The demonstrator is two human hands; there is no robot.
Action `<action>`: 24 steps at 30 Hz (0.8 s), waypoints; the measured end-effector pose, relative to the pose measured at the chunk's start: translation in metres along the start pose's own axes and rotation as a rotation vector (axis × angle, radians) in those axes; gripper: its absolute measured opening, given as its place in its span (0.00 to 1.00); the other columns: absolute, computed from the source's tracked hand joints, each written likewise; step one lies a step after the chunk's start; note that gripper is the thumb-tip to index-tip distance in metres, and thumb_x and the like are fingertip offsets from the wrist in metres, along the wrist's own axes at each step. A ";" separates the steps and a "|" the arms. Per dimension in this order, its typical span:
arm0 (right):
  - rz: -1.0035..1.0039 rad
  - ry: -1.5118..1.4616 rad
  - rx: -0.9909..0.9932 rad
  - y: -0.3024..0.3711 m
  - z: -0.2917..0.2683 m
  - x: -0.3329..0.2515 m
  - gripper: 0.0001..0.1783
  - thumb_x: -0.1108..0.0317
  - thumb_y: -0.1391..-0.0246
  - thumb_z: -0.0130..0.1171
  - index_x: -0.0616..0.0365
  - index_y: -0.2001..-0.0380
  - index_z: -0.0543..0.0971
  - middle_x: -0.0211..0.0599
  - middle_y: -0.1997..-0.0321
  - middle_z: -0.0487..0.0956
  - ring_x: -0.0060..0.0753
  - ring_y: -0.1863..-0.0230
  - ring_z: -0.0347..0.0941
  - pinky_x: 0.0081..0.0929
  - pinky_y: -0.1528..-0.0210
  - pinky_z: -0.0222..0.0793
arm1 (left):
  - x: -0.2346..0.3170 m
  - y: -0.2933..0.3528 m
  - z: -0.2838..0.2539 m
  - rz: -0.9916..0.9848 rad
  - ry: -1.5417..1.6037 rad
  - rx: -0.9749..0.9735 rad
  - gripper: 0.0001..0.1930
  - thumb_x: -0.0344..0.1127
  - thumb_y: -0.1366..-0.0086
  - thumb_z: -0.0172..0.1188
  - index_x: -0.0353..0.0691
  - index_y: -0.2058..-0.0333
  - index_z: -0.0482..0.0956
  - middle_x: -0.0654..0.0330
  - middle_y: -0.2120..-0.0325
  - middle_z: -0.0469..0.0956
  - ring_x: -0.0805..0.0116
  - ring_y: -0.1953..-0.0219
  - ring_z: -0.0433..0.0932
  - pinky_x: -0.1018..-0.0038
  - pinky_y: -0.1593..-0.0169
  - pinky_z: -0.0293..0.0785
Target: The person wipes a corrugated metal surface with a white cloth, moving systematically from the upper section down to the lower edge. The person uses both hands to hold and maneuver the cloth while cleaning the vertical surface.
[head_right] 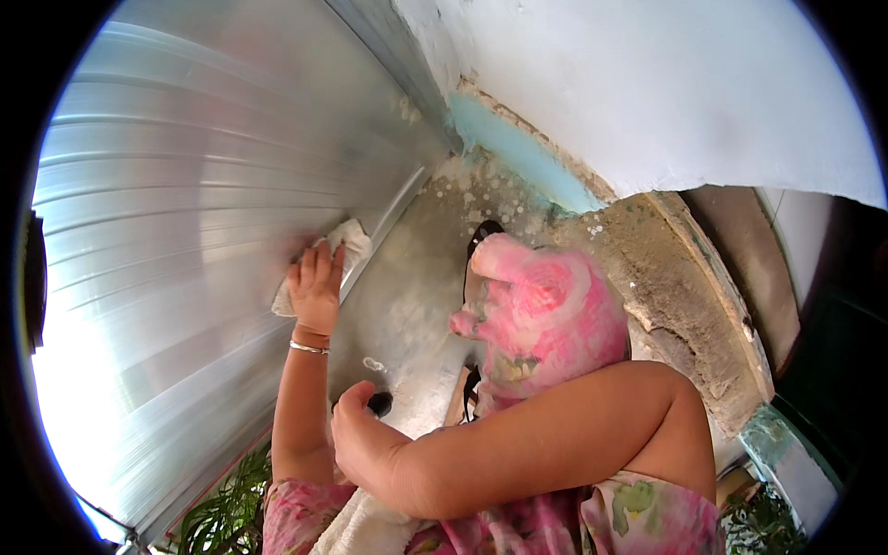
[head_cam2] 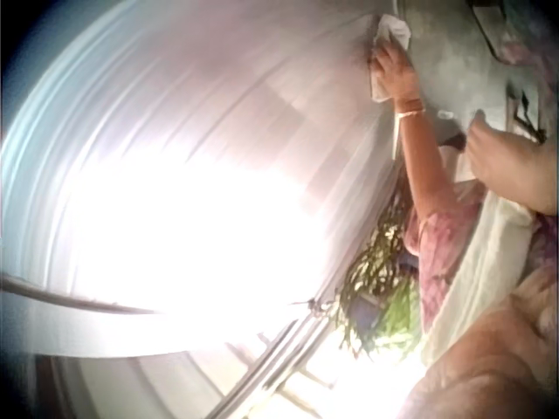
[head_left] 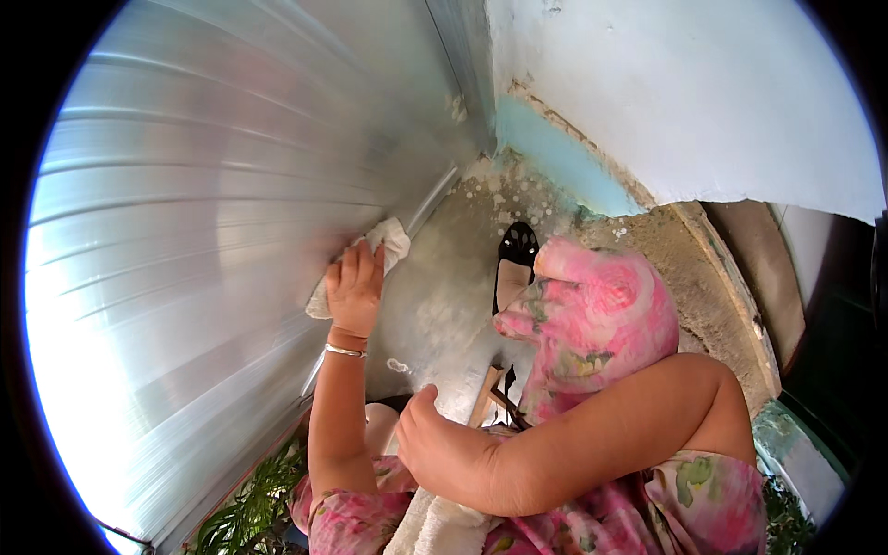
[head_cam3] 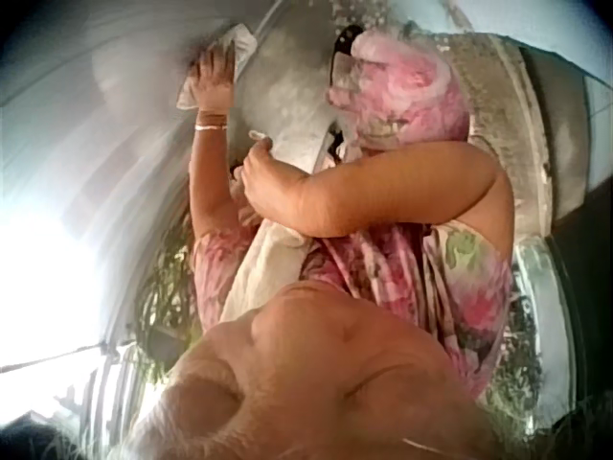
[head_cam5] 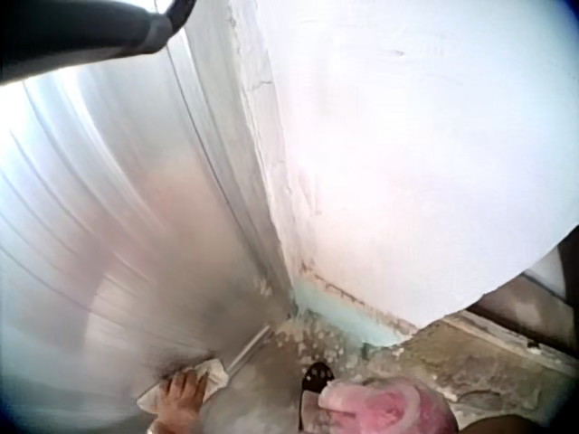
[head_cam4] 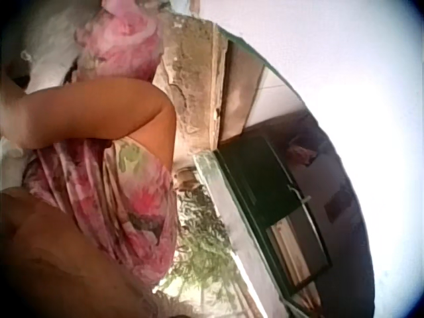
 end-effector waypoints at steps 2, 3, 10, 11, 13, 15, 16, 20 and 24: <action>0.017 -0.002 0.010 -0.001 0.002 0.001 0.22 0.58 0.50 0.51 0.62 0.57 0.77 0.44 0.60 0.77 0.46 0.57 0.71 0.47 0.50 0.62 | 0.011 0.006 0.027 0.089 0.037 -0.049 0.18 0.35 0.44 0.51 0.45 0.54 0.78 0.60 0.51 0.71 0.63 0.49 0.68 0.65 0.51 0.61; 0.020 0.004 0.011 -0.001 0.002 -0.001 0.21 0.58 0.49 0.50 0.62 0.57 0.77 0.45 0.60 0.77 0.47 0.57 0.71 0.47 0.50 0.62 | 0.016 0.010 0.041 0.132 0.052 -0.075 0.18 0.35 0.44 0.51 0.44 0.54 0.78 0.60 0.51 0.71 0.63 0.48 0.67 0.64 0.51 0.61; 0.066 -0.005 0.013 -0.007 0.005 0.002 0.22 0.58 0.48 0.48 0.63 0.57 0.76 0.47 0.60 0.77 0.48 0.56 0.71 0.48 0.49 0.62 | 0.052 0.022 0.111 0.252 -0.006 -0.233 0.14 0.34 0.47 0.52 0.43 0.61 0.79 0.62 0.59 0.71 0.63 0.49 0.65 0.66 0.47 0.57; 0.073 -0.011 0.008 -0.008 0.005 0.003 0.22 0.58 0.48 0.48 0.63 0.57 0.76 0.46 0.60 0.77 0.48 0.56 0.71 0.48 0.49 0.62 | 0.053 0.023 0.115 0.257 -0.014 -0.228 0.14 0.34 0.47 0.52 0.44 0.62 0.79 0.62 0.59 0.71 0.63 0.49 0.65 0.66 0.47 0.57; 0.086 -0.026 0.006 -0.009 0.004 0.003 0.22 0.58 0.48 0.48 0.63 0.56 0.76 0.46 0.60 0.77 0.48 0.56 0.71 0.47 0.49 0.62 | 0.053 0.024 0.114 0.269 -0.033 -0.223 0.13 0.33 0.48 0.52 0.44 0.63 0.79 0.62 0.60 0.71 0.63 0.50 0.65 0.66 0.47 0.57; 0.075 -0.017 -0.008 -0.009 0.004 0.002 0.22 0.58 0.48 0.48 0.63 0.56 0.76 0.46 0.60 0.77 0.48 0.56 0.71 0.48 0.49 0.62 | 0.048 0.026 0.103 0.249 -0.019 -0.217 0.14 0.33 0.47 0.52 0.43 0.62 0.79 0.62 0.59 0.71 0.62 0.49 0.65 0.65 0.47 0.58; 0.074 -0.015 -0.009 -0.009 0.003 0.002 0.22 0.58 0.48 0.48 0.62 0.56 0.76 0.46 0.61 0.77 0.48 0.56 0.71 0.48 0.49 0.62 | 0.043 0.022 0.091 0.246 -0.015 -0.215 0.14 0.33 0.47 0.51 0.43 0.61 0.79 0.62 0.58 0.71 0.62 0.49 0.65 0.65 0.47 0.58; 0.008 0.024 0.014 -0.005 -0.004 -0.002 0.22 0.58 0.48 0.49 0.62 0.56 0.77 0.45 0.60 0.77 0.48 0.56 0.71 0.48 0.50 0.62 | 0.006 0.006 0.013 0.028 0.095 -0.151 0.16 0.34 0.44 0.52 0.43 0.57 0.78 0.62 0.55 0.72 0.64 0.48 0.65 0.66 0.46 0.56; 0.001 0.007 0.031 -0.004 -0.006 -0.006 0.22 0.57 0.48 0.50 0.60 0.56 0.77 0.43 0.59 0.77 0.48 0.56 0.71 0.48 0.50 0.62 | -0.035 0.003 -0.080 -0.109 -0.131 -0.002 0.17 0.33 0.43 0.54 0.49 0.53 0.78 0.63 0.50 0.72 0.64 0.52 0.69 0.66 0.50 0.59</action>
Point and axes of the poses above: each hand's wrist, its own y-axis away from the middle knuckle, its own z-axis out of the palm, x = y × z, the point moved 7 cm from there along -y, towards the middle knuckle
